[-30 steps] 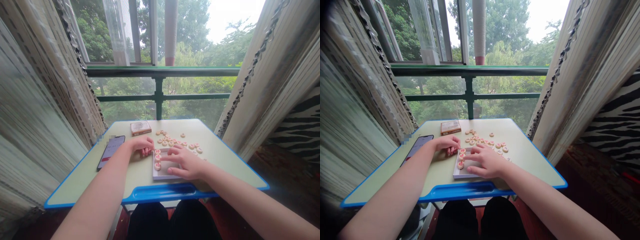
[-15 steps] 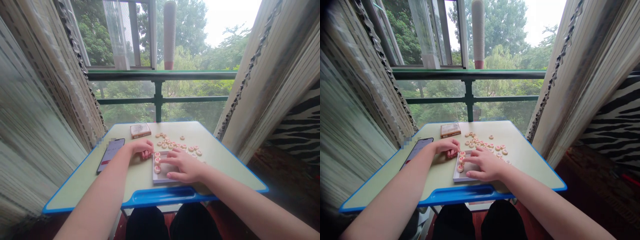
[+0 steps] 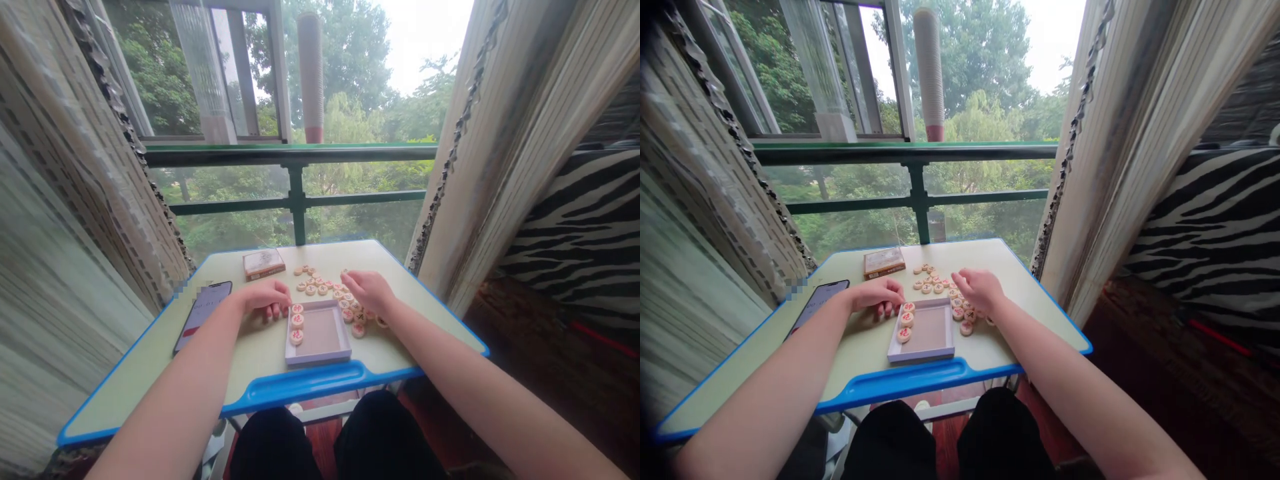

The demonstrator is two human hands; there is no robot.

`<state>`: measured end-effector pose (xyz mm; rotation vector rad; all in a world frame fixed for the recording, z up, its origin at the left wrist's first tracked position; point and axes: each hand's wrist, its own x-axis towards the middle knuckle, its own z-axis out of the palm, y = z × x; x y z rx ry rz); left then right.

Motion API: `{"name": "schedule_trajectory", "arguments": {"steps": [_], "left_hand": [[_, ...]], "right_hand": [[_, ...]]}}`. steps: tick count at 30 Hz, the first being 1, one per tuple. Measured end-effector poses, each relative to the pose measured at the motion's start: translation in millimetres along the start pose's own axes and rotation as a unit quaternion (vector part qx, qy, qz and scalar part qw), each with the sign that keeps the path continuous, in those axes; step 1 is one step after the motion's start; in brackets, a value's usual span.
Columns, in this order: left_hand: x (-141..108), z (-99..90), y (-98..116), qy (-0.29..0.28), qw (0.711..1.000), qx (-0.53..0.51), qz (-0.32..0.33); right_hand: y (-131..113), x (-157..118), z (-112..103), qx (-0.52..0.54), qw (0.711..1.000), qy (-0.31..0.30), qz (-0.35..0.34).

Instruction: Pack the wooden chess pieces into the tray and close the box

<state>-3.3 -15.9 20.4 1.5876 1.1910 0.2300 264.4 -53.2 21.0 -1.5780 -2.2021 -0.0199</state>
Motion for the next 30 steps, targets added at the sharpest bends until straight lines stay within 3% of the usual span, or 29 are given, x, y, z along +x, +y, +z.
{"name": "schedule_trajectory", "arguments": {"steps": [6,13,21,26,30], "left_hand": [[-1,1.2,-3,0.004,1.0,0.005,0.01],[3,6.1,0,0.026,1.0,-0.008,0.0],[3,10.9,2,0.093,0.995,-0.023,0.007],[11,18.3,9,0.222,0.963,-0.091,0.121],[22,16.4,2,0.354,0.918,0.05,0.173]], "right_hand": [[36,14,-9,0.029,0.996,0.007,0.087],[36,10,-12,0.034,0.992,-0.113,0.049],[42,10,-17,0.057,0.994,-0.092,-0.009],[48,8,-19,0.081,0.992,-0.095,0.017],[50,7,-16,0.089,0.988,-0.125,0.028]]}}
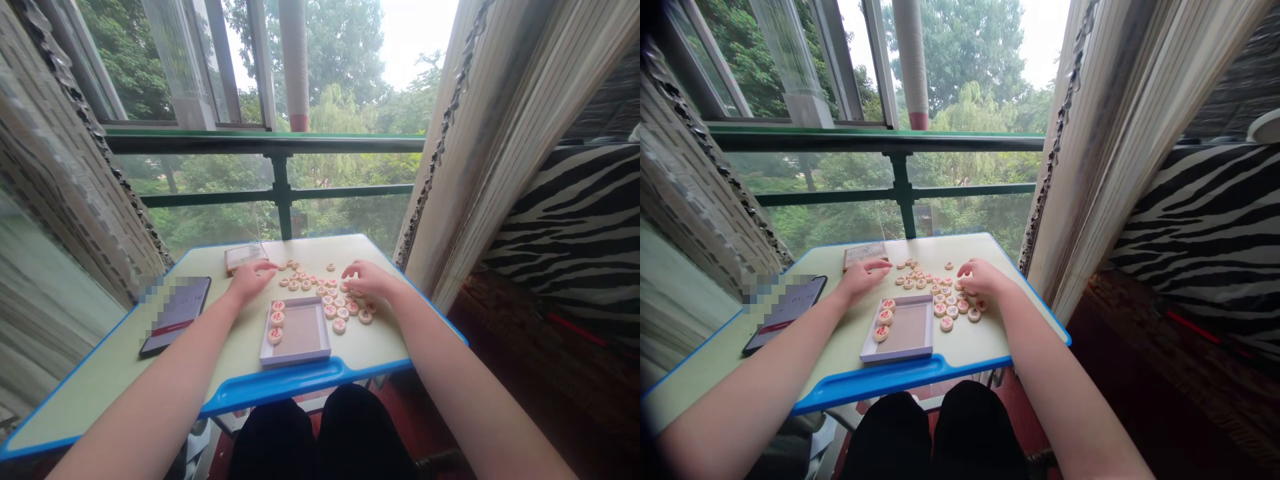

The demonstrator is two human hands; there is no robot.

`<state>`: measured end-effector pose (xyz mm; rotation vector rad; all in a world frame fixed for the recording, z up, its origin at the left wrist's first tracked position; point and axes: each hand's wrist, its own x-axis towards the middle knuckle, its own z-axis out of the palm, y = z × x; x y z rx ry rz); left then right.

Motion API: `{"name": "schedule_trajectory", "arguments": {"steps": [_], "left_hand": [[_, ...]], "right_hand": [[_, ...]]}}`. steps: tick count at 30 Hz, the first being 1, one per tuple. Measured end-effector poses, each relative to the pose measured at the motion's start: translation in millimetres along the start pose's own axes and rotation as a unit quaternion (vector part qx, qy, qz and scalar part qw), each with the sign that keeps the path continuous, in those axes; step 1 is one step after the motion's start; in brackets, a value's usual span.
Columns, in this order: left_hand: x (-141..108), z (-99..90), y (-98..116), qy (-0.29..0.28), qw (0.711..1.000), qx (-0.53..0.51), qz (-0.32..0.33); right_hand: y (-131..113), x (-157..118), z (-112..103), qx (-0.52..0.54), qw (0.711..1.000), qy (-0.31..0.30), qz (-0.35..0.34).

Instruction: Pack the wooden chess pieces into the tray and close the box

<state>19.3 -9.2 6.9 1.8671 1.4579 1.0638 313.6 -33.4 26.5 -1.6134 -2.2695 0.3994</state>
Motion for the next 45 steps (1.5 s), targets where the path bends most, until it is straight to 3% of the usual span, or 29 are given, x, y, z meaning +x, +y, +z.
{"name": "schedule_trajectory", "arguments": {"steps": [2,6,14,26,31,37,45], "left_hand": [[2,0.5,-8,0.008,0.995,0.081,0.056],[3,3.4,-16,-0.011,0.99,0.106,0.093],[-1,4.5,-12,-0.132,0.98,0.143,0.039],[-5,0.4,-6,-0.128,0.982,0.138,0.033],[-4,1.0,-7,-0.121,0.982,0.141,0.032],[-3,0.6,-7,-0.121,0.982,0.142,0.028],[-1,3.3,-13,-0.127,0.987,0.088,0.033]], "right_hand": [[0,0,1,0.001,1.0,-0.006,0.009],[-1,1,3,0.01,0.999,-0.022,0.034],[3,6,10,-0.008,0.999,0.018,0.025],[6,8,13,0.005,0.999,0.027,-0.034],[6,8,15,0.051,0.999,0.019,-0.006],[2,7,12,0.009,0.999,0.045,-0.002],[-1,7,17,0.024,0.998,0.029,-0.045]]}}
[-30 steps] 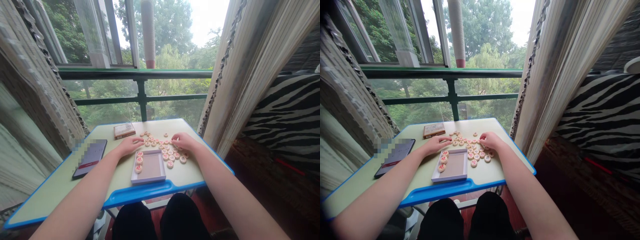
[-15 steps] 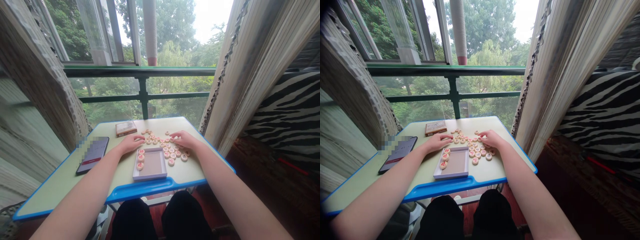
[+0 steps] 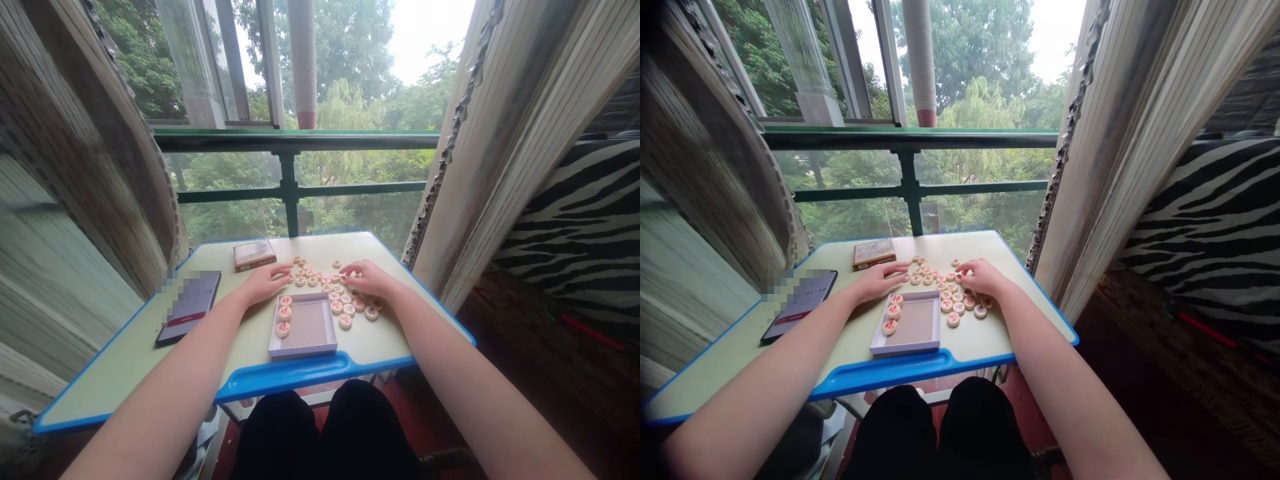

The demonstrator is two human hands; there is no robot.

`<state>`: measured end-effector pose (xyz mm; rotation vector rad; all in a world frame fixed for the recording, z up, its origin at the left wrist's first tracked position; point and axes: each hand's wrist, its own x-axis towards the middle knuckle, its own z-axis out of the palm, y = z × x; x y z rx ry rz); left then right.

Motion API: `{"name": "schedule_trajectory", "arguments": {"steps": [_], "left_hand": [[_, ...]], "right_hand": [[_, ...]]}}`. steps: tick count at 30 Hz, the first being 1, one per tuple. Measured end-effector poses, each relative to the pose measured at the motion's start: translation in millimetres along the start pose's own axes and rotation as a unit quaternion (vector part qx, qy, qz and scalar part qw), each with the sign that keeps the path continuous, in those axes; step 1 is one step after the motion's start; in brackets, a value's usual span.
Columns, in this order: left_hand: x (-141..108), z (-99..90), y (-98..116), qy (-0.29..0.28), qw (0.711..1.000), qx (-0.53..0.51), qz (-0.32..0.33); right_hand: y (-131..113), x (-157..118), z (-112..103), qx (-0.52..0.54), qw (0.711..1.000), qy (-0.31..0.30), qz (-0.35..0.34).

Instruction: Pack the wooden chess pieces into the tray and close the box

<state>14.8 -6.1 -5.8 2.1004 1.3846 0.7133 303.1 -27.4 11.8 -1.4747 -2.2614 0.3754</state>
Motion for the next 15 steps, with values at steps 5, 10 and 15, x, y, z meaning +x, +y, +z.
{"name": "schedule_trajectory", "arguments": {"steps": [5,10,15], "left_hand": [[0.7,-0.4,-0.4,-0.001,1.0,0.015,0.013],[-0.7,0.2,0.0,0.0,1.0,0.002,0.003],[0.2,0.4,-1.7,-0.003,1.0,0.005,-0.007]], "right_hand": [[-1.6,2.4,4.7,-0.005,1.0,0.013,-0.011],[-3.1,2.9,7.9,-0.013,1.0,0.014,-0.022],[-2.7,3.8,8.5,-0.025,1.0,0.014,-0.012]]}}
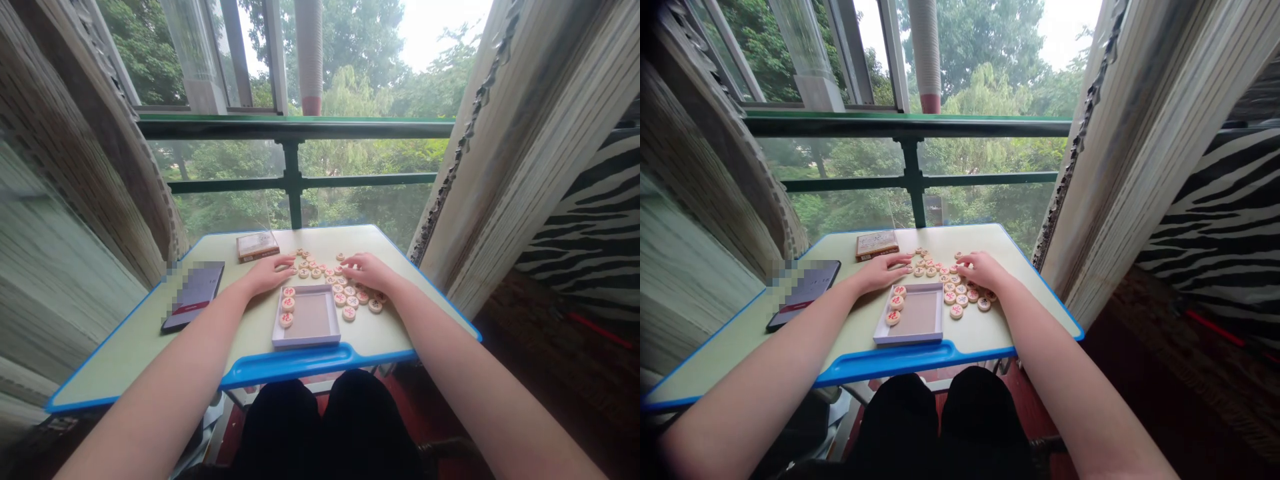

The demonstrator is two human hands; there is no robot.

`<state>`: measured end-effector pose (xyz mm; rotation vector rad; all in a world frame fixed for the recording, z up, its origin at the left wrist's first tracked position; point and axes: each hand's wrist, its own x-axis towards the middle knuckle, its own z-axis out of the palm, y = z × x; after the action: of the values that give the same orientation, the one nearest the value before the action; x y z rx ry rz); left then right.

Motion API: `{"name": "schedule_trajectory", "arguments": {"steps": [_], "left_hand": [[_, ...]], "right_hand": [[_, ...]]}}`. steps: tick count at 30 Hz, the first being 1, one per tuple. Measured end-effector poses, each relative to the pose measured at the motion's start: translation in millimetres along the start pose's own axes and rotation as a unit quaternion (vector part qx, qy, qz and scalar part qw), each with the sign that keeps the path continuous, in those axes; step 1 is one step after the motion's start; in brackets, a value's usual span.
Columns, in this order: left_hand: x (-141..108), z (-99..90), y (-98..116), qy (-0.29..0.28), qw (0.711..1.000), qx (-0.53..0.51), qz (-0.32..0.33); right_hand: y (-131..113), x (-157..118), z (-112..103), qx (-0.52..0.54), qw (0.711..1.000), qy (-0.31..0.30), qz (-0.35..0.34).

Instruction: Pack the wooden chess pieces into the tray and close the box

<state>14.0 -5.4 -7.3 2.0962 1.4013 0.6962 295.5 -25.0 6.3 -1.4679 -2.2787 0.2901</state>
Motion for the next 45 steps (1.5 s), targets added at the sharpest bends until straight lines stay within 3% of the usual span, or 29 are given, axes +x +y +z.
{"name": "schedule_trajectory", "arguments": {"steps": [12,17,29,39,45], "left_hand": [[-4,-3.0,5,0.012,0.999,0.05,0.004],[-8,-4.8,10,0.007,0.999,0.045,-0.001],[-7,-5.8,10,0.004,0.998,0.065,0.026],[-5,-3.7,6,0.005,0.998,0.064,0.02],[-5,-4.3,7,0.008,0.996,0.082,0.031]], "right_hand": [[1,-1,-9,-0.008,0.999,0.003,0.053],[-4,-1,-10,-0.011,0.996,-0.027,0.082],[-5,2,-13,-0.023,0.998,-0.039,0.039],[-8,-4,-13,-0.004,0.996,-0.032,0.083],[-5,-3,-12,0.004,0.997,-0.04,0.061]]}}
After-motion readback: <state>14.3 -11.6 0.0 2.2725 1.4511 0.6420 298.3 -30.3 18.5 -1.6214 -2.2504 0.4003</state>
